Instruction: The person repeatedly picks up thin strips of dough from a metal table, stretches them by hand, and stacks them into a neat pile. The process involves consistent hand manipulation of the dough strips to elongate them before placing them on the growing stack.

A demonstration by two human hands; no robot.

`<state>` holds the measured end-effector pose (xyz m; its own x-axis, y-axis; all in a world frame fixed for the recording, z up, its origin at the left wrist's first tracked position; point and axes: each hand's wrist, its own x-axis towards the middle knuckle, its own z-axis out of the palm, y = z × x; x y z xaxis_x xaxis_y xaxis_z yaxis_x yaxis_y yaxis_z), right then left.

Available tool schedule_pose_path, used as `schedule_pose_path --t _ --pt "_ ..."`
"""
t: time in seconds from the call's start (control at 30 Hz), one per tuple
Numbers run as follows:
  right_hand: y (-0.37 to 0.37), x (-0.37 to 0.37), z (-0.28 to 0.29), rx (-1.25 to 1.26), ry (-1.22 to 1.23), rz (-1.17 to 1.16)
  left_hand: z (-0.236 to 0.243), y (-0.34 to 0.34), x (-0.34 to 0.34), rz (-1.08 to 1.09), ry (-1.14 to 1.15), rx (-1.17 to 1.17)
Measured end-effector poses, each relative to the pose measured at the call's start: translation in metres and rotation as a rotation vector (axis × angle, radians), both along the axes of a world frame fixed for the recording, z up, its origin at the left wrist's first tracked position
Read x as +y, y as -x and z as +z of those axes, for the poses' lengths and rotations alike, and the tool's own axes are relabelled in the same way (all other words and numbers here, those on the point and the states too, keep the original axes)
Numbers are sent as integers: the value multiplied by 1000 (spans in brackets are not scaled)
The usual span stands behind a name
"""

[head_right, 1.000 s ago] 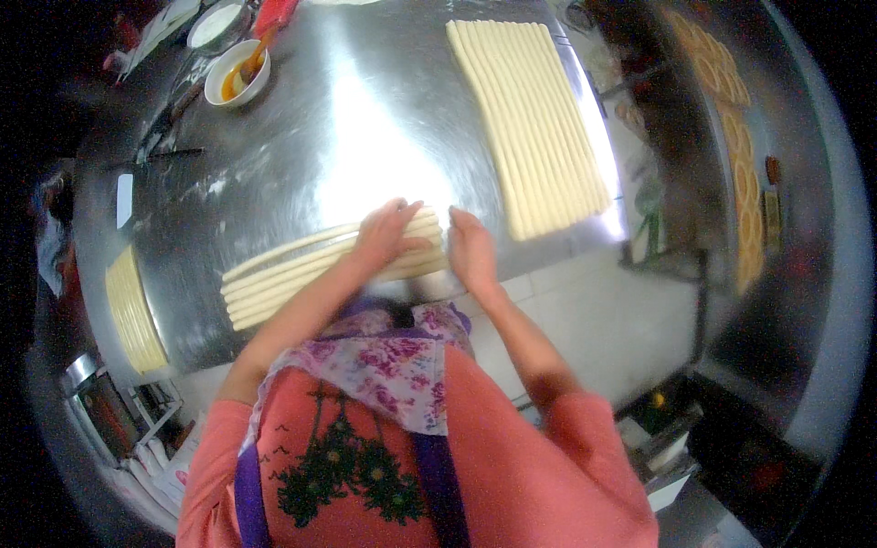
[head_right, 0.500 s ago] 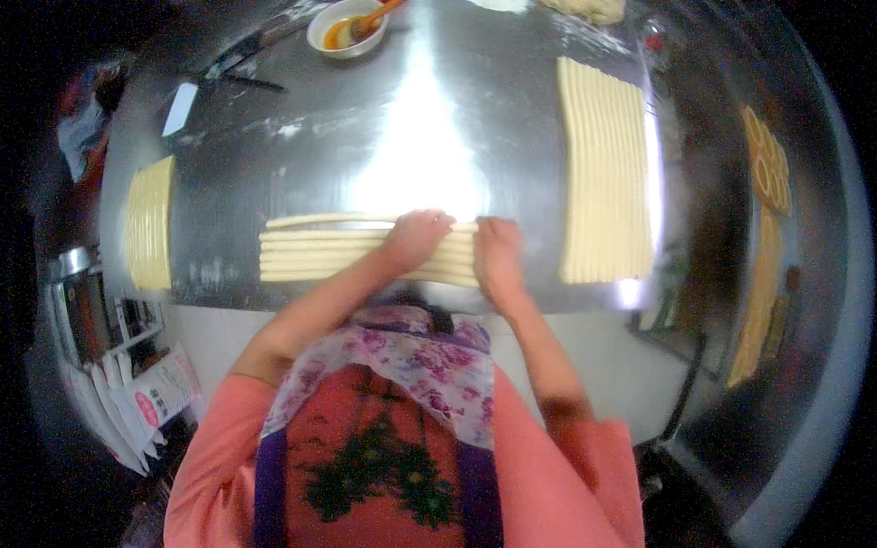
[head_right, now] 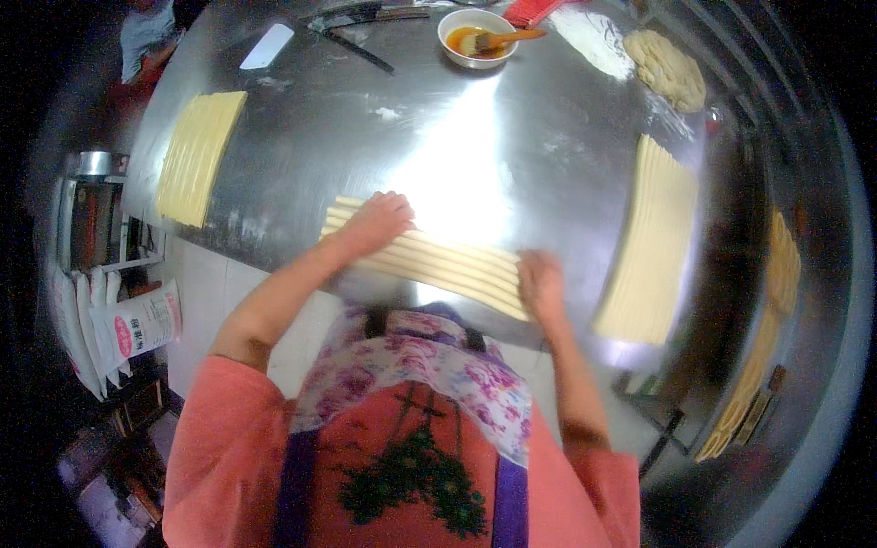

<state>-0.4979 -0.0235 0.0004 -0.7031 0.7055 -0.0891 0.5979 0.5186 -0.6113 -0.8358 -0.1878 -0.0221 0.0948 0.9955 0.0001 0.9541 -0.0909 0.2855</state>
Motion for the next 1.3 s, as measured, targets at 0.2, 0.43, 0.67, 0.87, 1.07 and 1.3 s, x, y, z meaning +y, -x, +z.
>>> schedule_pose_path --t 0.2,0.43,0.67,0.87,1.07,1.3 --pt "30 -3 -7 -30 75 107 13 73 -38 110 64 -226" --pt "137 -45 0 51 142 236 8 116 -73 184 -3 -533" --pt "258 -97 9 -69 303 288 -2 101 -98 508 -177 -826" --pt "287 -113 -6 -99 123 418 -12 87 -137 928 -446 -824" --pt "394 -68 16 -149 124 571 18 158 -200 2025 -989 -768" --pt "622 -67 8 52 52 634 11 222 -253 2056 -1143 -1050"
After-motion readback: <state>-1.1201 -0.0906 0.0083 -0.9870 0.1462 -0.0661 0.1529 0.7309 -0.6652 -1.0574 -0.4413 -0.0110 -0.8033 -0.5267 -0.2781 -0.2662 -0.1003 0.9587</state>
